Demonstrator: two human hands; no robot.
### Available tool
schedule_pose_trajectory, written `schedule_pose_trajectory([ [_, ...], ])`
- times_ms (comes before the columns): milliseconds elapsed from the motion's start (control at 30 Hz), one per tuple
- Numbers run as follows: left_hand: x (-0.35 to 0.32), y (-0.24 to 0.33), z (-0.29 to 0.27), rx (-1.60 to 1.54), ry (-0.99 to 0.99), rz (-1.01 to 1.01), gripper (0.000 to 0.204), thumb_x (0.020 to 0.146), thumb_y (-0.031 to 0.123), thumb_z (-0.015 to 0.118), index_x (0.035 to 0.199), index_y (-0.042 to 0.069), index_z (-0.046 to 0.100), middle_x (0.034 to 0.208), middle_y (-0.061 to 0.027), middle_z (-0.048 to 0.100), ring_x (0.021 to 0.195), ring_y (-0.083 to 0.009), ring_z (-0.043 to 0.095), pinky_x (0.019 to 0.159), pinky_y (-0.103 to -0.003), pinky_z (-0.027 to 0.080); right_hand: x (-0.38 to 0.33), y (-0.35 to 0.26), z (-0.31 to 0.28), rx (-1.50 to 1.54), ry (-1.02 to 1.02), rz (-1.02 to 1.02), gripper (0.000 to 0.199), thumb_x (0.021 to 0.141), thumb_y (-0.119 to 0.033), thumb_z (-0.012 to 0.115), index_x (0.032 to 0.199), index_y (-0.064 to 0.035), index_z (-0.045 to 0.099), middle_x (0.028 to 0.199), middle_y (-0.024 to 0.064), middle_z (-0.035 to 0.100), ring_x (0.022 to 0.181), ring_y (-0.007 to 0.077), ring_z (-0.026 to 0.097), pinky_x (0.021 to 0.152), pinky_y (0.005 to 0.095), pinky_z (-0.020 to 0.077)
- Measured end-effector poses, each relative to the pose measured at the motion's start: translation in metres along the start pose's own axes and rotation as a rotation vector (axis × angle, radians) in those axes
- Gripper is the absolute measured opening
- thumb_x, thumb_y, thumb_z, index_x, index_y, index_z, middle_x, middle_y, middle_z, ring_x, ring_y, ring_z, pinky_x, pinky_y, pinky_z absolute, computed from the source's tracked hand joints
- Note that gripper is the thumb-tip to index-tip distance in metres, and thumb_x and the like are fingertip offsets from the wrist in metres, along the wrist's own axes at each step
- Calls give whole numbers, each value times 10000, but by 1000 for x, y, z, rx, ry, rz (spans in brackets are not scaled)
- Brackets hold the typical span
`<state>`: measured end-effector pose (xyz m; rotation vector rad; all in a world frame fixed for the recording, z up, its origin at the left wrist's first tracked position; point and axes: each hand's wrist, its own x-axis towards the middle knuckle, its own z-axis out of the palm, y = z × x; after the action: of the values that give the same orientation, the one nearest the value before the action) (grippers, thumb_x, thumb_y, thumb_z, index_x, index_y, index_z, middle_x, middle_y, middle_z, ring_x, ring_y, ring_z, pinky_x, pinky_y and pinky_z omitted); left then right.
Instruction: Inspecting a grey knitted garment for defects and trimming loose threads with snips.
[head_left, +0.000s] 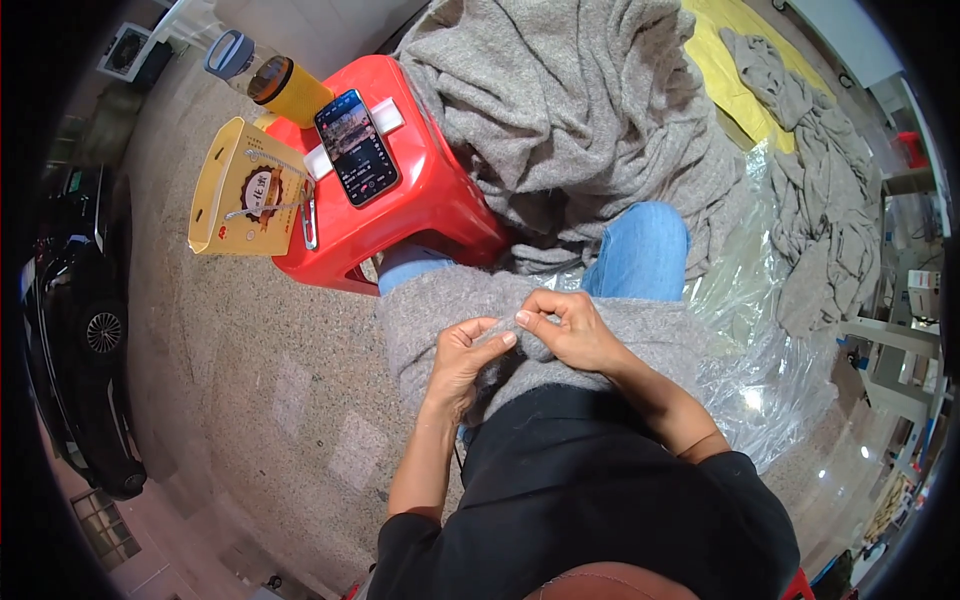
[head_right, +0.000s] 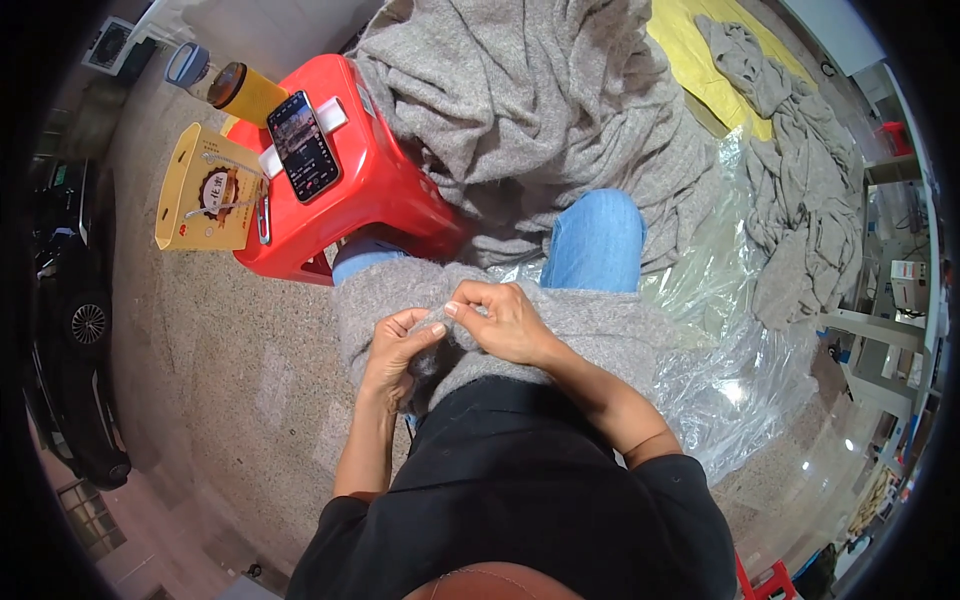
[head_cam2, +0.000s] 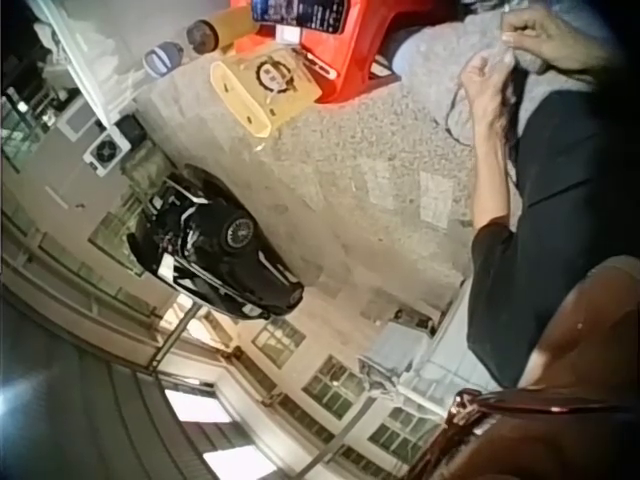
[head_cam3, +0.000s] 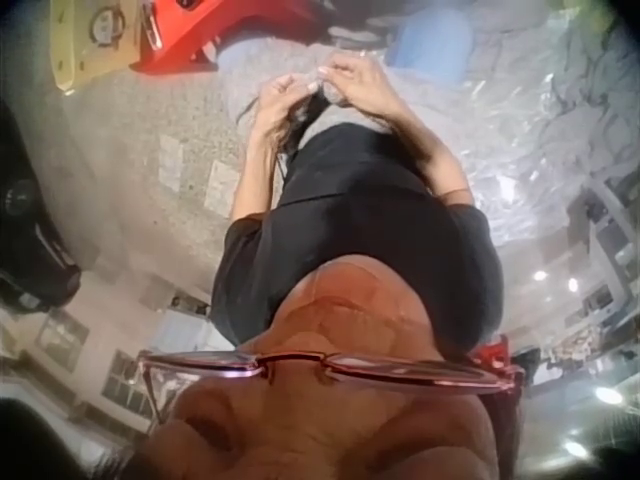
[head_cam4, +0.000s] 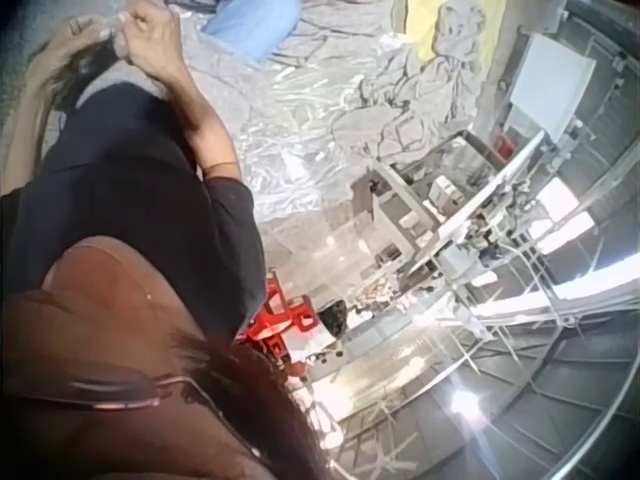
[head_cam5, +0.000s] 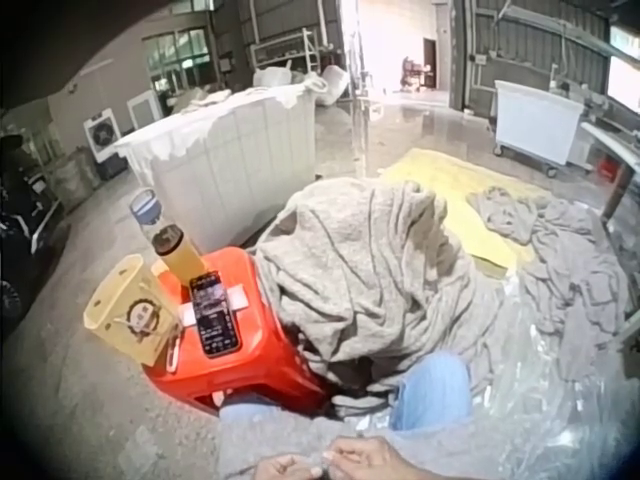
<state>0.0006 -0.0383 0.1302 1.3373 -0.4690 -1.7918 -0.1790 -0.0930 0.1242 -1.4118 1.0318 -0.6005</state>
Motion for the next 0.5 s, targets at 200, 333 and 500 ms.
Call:
schedule_pose_trajectory([
  [200, 10, -25, -2, 194, 215, 306, 102, 777, -69, 643, 846, 5, 640, 816, -41, 658, 708, -79, 599, 670, -208, 484, -5, -3, 5, -314, -46, -273, 142, 892, -184, 561, 869, -45, 579, 746, 160, 604, 705, 372, 599, 588, 433, 458],
  [333, 12, -37, 8, -22, 282, 394, 112, 777, -88, 623, 852, -7, 641, 782, -29, 642, 670, -58, 568, 627, -193, 457, -3, -8, 4, -356, -32, -390, 123, 876, -124, 589, 816, -24, 550, 680, 154, 556, 627, 358, 575, 532, 416, 426],
  [500, 20, -46, 15, -95, 358, 478, 105, 774, -85, 613, 850, -17, 639, 742, -6, 618, 605, -33, 525, 532, -172, 405, -4, -2, 10, -321, -25, -434, 141, 881, -134, 573, 819, -23, 512, 720, 166, 587, 643, 373, 589, 523, 445, 440],
])
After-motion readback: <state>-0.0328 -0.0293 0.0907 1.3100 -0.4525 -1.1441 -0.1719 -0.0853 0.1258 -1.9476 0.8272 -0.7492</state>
